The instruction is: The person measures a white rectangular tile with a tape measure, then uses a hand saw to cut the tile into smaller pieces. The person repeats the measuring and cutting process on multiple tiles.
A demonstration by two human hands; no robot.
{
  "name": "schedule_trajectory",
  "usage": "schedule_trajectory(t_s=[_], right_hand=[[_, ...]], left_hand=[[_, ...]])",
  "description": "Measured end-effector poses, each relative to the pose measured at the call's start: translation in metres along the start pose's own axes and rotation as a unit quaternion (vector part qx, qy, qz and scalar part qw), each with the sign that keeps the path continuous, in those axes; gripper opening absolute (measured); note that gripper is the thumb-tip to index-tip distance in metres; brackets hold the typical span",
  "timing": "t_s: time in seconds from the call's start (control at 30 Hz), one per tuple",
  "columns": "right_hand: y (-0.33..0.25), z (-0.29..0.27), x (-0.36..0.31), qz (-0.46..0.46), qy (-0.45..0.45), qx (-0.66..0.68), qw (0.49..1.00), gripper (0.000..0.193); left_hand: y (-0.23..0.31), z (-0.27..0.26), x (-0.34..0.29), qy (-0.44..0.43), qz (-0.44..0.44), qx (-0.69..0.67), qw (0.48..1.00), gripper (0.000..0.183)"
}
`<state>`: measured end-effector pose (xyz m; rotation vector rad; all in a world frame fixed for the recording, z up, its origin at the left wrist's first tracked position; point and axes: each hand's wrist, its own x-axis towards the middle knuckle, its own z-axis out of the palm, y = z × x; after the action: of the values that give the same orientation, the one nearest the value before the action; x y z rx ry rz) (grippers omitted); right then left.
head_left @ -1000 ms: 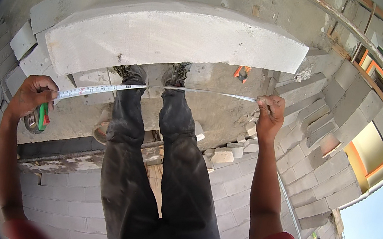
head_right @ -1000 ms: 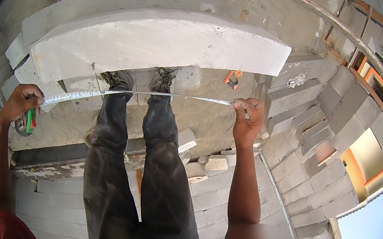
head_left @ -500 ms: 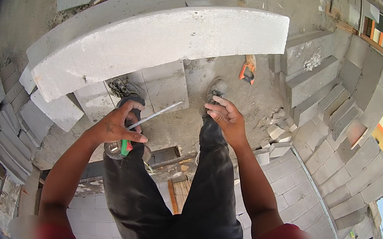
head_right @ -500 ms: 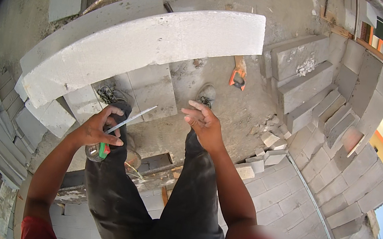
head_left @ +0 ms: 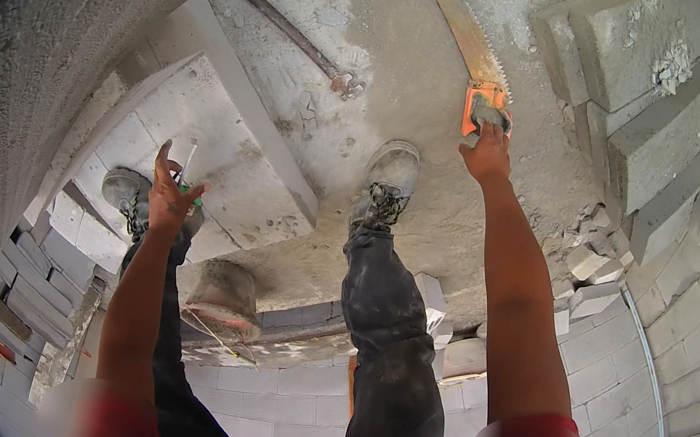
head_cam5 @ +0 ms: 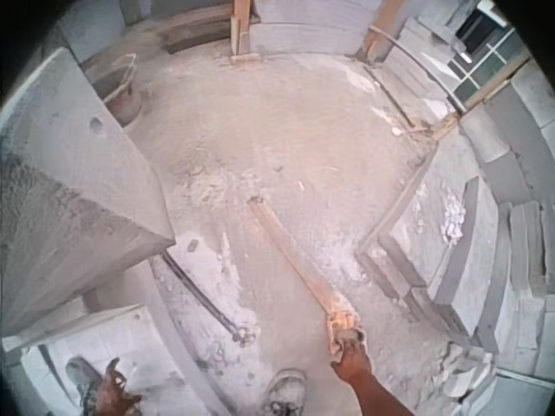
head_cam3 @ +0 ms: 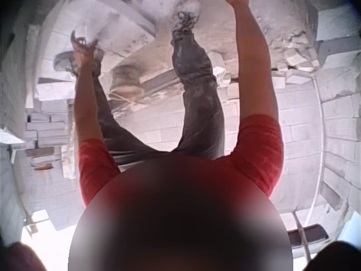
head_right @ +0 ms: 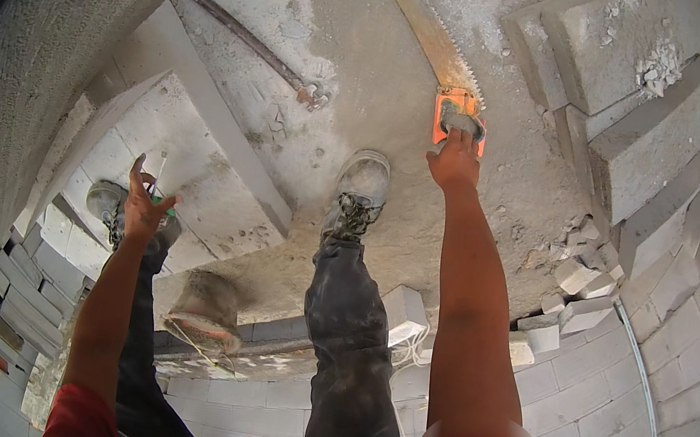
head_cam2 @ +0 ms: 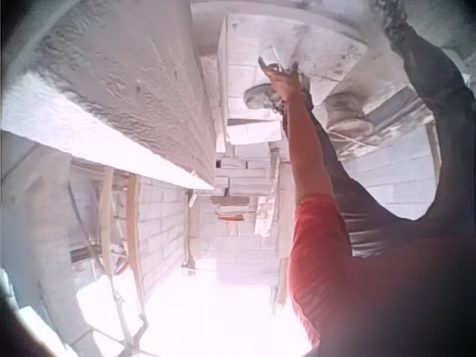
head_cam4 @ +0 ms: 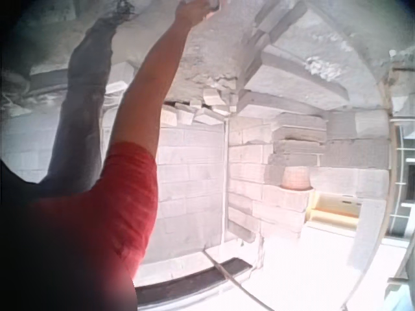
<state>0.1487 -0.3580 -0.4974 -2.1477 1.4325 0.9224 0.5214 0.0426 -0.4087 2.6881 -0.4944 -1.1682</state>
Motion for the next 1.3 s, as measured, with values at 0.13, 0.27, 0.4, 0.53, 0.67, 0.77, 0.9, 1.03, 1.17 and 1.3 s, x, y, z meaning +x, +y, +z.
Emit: schedule_trajectory(t_s=[0.13, 0.27, 0.4, 0.53, 0.67, 0.77, 0.9, 1.03, 1.17, 1.3], right_hand=[[-0.007, 0.017, 0.023, -0.013, 0.022, -0.118, 0.993, 0.055], [-0.008, 0.026, 0.032, -0.049, 0.082, -0.202, 0.975, 0.046], [0.001, 0.018, 0.017, -0.136, 0.146, -0.116, 0.973, 0.041], [0.000, -0.010, -0.038, -0.063, 0.122, 0.385, 0.913, 0.017], [-0.030, -0.070, -0.146, -0.022, 0.099, 0.627, 0.772, 0.007], [-0.074, -0.136, -0.270, 0.029, 0.131, 0.642, 0.755, 0.012], [-0.144, -0.217, -0.457, -0.036, 0.180, 0.669, 0.721, 0.048], [-0.202, -0.239, -0.545, -0.008, 0.221, 0.566, 0.794, 0.069], [-0.233, -0.217, -0.530, -0.081, 0.220, 0.578, 0.782, 0.061], [-0.236, -0.200, -0.509, -0.140, 0.204, 0.582, 0.775, 0.043]], left_hand=[[-0.001, 0.016, -0.002, 0.052, 0.018, 0.043, 0.998, 0.104], [-0.002, 0.013, -0.013, 0.078, 0.043, 0.072, 0.993, 0.099], [0.018, -0.005, -0.036, 0.158, 0.042, 0.099, 0.982, 0.082], [0.075, -0.057, -0.079, 0.250, 0.176, 0.082, 0.948, 0.053], [0.151, -0.153, -0.112, 0.362, 0.329, -0.031, 0.871, 0.041], [0.194, -0.240, -0.095, 0.474, 0.372, -0.119, 0.789, 0.034], [0.203, -0.323, -0.024, 0.499, 0.253, -0.058, 0.827, 0.022], [0.196, -0.327, -0.005, 0.360, 0.093, 0.033, 0.928, 0.039], [0.196, -0.315, -0.007, 0.335, 0.179, 0.002, 0.925, 0.056], [0.187, -0.326, -0.014, 0.217, 0.244, 0.069, 0.943, 0.098]])
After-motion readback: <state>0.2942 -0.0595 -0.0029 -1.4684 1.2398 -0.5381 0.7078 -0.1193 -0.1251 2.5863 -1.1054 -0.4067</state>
